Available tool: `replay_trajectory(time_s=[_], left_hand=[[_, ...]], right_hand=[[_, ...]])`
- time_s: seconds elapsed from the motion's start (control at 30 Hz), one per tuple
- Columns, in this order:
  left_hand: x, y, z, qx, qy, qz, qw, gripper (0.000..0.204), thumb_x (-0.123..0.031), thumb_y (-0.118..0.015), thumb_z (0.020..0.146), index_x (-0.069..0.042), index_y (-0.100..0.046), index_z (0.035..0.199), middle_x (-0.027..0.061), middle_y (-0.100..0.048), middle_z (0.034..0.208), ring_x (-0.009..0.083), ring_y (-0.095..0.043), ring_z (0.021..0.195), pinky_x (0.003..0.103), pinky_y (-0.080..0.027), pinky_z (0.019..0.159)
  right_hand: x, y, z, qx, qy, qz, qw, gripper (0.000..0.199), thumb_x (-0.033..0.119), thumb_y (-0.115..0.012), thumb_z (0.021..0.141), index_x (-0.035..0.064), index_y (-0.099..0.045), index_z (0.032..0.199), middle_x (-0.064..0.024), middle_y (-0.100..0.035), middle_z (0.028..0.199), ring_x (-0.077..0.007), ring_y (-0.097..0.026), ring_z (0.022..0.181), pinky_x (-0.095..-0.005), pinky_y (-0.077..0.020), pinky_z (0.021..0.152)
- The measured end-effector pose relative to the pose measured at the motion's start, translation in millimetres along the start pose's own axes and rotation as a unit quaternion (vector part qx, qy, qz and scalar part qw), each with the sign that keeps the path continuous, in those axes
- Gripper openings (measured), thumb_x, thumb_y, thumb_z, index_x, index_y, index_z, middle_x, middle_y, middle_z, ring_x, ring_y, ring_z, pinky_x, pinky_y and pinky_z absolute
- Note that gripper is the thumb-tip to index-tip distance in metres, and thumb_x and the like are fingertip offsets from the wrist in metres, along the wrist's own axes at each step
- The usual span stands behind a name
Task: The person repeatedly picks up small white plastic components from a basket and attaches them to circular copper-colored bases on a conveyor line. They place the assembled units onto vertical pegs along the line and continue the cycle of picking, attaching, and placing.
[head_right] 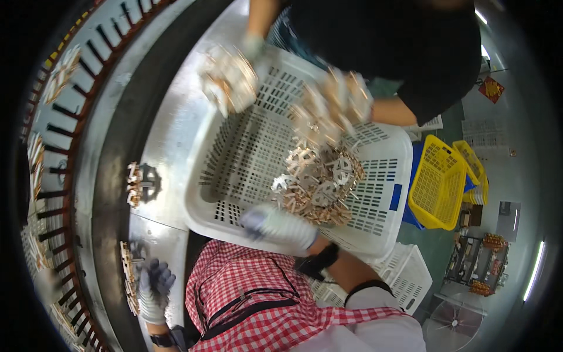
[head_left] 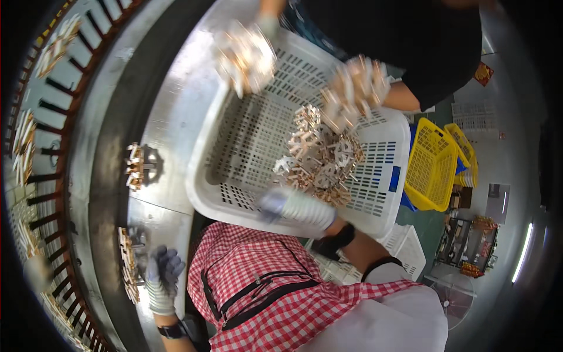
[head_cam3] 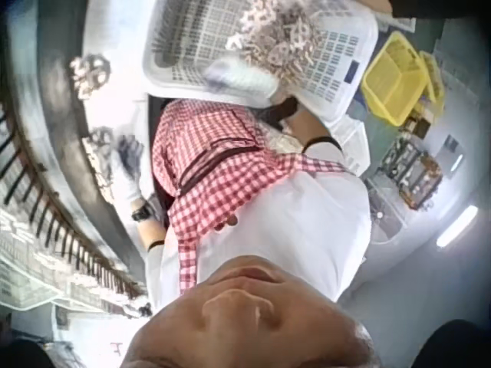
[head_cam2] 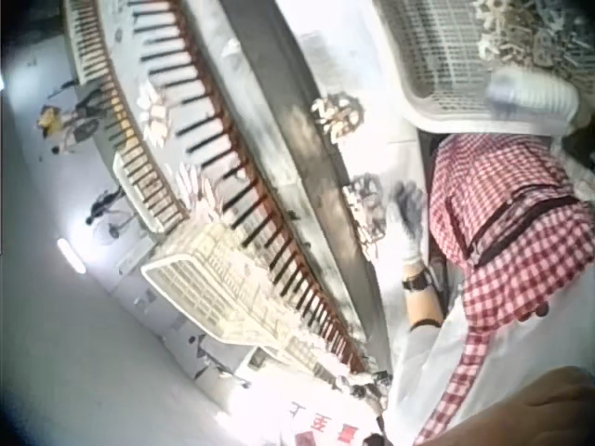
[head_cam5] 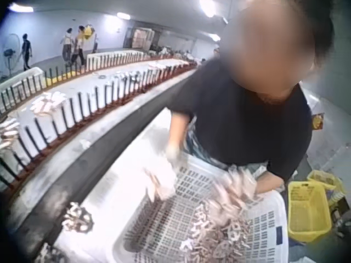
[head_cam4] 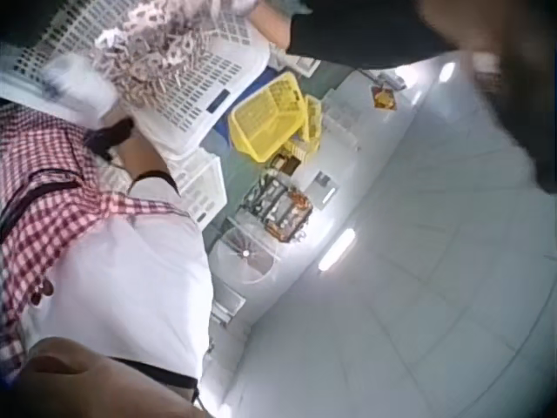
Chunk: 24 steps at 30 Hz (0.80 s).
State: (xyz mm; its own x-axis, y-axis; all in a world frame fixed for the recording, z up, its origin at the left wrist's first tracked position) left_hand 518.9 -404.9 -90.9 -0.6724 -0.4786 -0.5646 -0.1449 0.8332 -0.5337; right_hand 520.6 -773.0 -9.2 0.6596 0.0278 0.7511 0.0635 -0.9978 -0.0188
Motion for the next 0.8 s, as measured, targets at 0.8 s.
replay_trajectory(time_s=[0.8], left_hand=[[488.6, -412.6, 387.1, 0.161, 0.135, 0.671, 0.711, 0.068, -0.036, -0.065, 0.083, -0.006, -0.043, 0.139, 0.0181, -0.057, 0.132, 0.0334, -0.059, 0.115, 0.042, -0.047, 0.095]], right_hand=[[-247.9, 422.0, -49.7, -0.244, 0.164, 0.591, 0.752, 0.046, 0.041, -0.060, 0.091, 0.0053, -0.056, 0.120, -0.0124, -0.067, 0.104, -0.0305, -0.065, 0.098, -0.0515, -0.0517, 0.084]])
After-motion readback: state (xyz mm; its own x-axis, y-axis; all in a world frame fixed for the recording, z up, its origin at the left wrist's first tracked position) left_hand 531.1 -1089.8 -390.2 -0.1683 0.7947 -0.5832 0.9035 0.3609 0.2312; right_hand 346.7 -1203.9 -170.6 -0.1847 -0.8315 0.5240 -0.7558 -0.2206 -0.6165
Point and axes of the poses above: each hand's wrist, its own z-axis towards the middle knuckle, its own y-axis out of the back of the hand, x = y × z, the point moved 3 cm from there along z, towards the middle knuckle
